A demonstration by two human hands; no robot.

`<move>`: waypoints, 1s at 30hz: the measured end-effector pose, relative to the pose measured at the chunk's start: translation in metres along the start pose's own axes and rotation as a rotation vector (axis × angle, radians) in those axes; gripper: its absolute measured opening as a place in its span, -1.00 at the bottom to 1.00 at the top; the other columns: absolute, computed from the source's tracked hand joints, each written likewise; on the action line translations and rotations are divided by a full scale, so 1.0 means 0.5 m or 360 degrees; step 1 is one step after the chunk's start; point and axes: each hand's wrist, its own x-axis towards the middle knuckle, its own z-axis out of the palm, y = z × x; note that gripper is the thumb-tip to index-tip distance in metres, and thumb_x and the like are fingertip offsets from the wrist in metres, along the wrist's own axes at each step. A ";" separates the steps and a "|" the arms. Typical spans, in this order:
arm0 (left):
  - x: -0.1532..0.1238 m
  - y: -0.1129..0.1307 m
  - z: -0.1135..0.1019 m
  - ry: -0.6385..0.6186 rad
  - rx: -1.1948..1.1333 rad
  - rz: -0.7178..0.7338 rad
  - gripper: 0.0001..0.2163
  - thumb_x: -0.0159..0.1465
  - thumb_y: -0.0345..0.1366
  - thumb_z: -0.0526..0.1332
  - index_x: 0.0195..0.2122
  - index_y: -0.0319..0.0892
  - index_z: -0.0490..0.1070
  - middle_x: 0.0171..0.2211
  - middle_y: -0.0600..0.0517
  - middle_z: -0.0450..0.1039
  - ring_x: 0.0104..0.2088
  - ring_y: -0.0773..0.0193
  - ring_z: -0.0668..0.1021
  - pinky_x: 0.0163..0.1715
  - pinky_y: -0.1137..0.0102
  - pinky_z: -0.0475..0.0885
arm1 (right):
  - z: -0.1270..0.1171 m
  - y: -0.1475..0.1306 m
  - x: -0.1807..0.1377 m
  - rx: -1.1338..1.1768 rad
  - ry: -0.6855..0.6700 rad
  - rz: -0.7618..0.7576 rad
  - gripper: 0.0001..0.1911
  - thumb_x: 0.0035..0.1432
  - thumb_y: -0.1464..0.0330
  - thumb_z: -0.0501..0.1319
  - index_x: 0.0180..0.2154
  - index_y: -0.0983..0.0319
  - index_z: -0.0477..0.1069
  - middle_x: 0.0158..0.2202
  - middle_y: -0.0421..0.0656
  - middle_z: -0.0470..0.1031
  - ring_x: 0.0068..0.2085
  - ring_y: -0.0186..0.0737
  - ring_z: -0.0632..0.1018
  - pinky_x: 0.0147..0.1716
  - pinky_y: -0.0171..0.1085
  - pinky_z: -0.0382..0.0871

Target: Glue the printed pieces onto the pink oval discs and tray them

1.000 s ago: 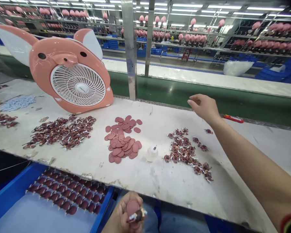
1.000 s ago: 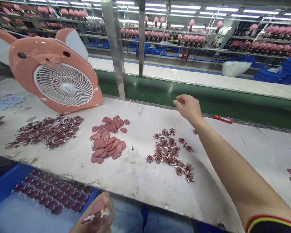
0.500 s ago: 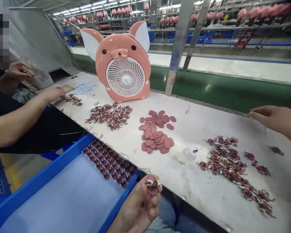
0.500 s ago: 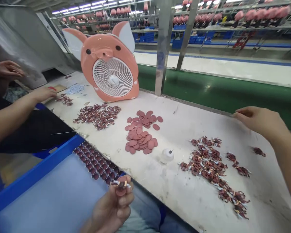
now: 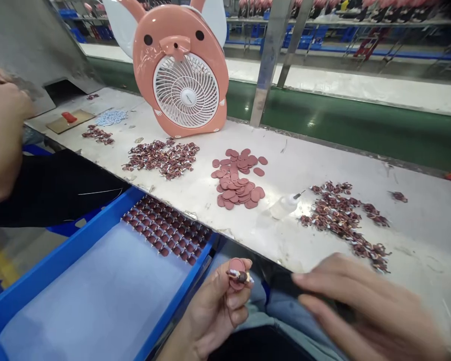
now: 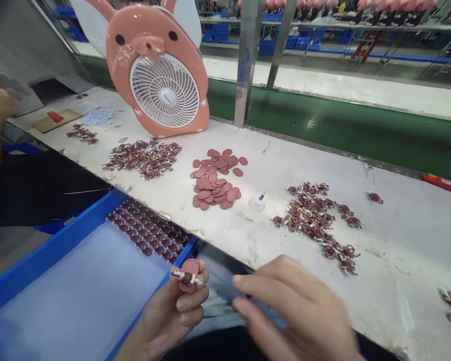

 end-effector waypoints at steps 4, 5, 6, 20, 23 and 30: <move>-0.003 -0.013 -0.007 -0.0097 0.0138 0.0008 -0.69 0.01 -0.12 0.47 -0.29 -0.20 0.61 -0.55 0.15 0.24 -0.63 0.57 0.14 -0.68 0.65 0.20 | 0.091 -0.047 0.024 0.0225 -0.0005 0.0047 -0.74 0.16 0.48 0.27 -0.08 0.22 0.46 -0.42 -0.18 0.48 -0.41 -0.33 0.53 -0.46 -0.41 0.47; -0.004 -0.015 -0.009 -0.0122 0.0169 0.0007 -0.71 0.03 -0.12 0.46 -0.30 -0.20 0.60 -0.55 0.15 0.24 -0.64 0.57 0.13 -0.67 0.64 0.21 | 0.095 -0.043 0.025 0.0259 0.0002 0.0056 -0.74 0.16 0.47 0.28 -0.07 0.23 0.46 -0.42 -0.20 0.48 -0.41 -0.35 0.53 -0.45 -0.43 0.46; -0.004 -0.017 -0.011 -0.0139 0.0195 0.0007 -0.72 0.04 -0.12 0.45 -0.32 -0.20 0.60 -0.55 0.15 0.24 -0.65 0.57 0.12 -0.67 0.64 0.21 | 0.096 -0.038 0.024 0.0290 0.0002 0.0055 -0.73 0.16 0.47 0.28 -0.07 0.23 0.46 -0.42 -0.21 0.47 -0.40 -0.36 0.53 -0.44 -0.44 0.45; 0.004 -0.029 -0.017 -0.0032 0.0485 0.0200 -0.47 0.03 0.14 0.35 -0.08 -0.11 0.52 -0.45 0.07 0.41 -0.64 0.50 0.33 -0.71 0.61 0.26 | 0.120 -0.030 0.017 0.0083 0.0161 -0.0070 -0.80 0.18 0.56 0.24 -0.13 0.28 0.45 -0.45 -0.18 0.48 -0.44 -0.35 0.47 -0.47 -0.37 0.41; -0.001 -0.036 -0.013 0.0304 0.0624 0.0612 -0.70 0.03 -0.06 0.44 -0.31 -0.10 0.50 -0.50 0.17 0.33 -0.65 0.55 0.26 -0.70 0.62 0.21 | 0.136 -0.021 0.005 -0.0222 0.0307 -0.0250 -0.71 0.14 0.61 0.28 -0.07 0.36 0.44 -0.45 -0.13 0.48 -0.45 -0.31 0.41 -0.49 -0.32 0.36; 0.002 -0.034 0.007 0.0417 0.0883 0.0950 -0.71 -0.02 -0.15 0.49 -0.48 -0.17 0.43 -0.52 0.17 0.29 -0.64 0.56 0.17 -0.69 0.58 0.11 | 0.174 -0.001 0.002 -0.0459 0.0319 -0.0428 -0.66 0.12 0.59 0.32 -0.03 0.42 0.44 -0.46 -0.10 0.49 -0.47 -0.26 0.39 -0.55 -0.27 0.26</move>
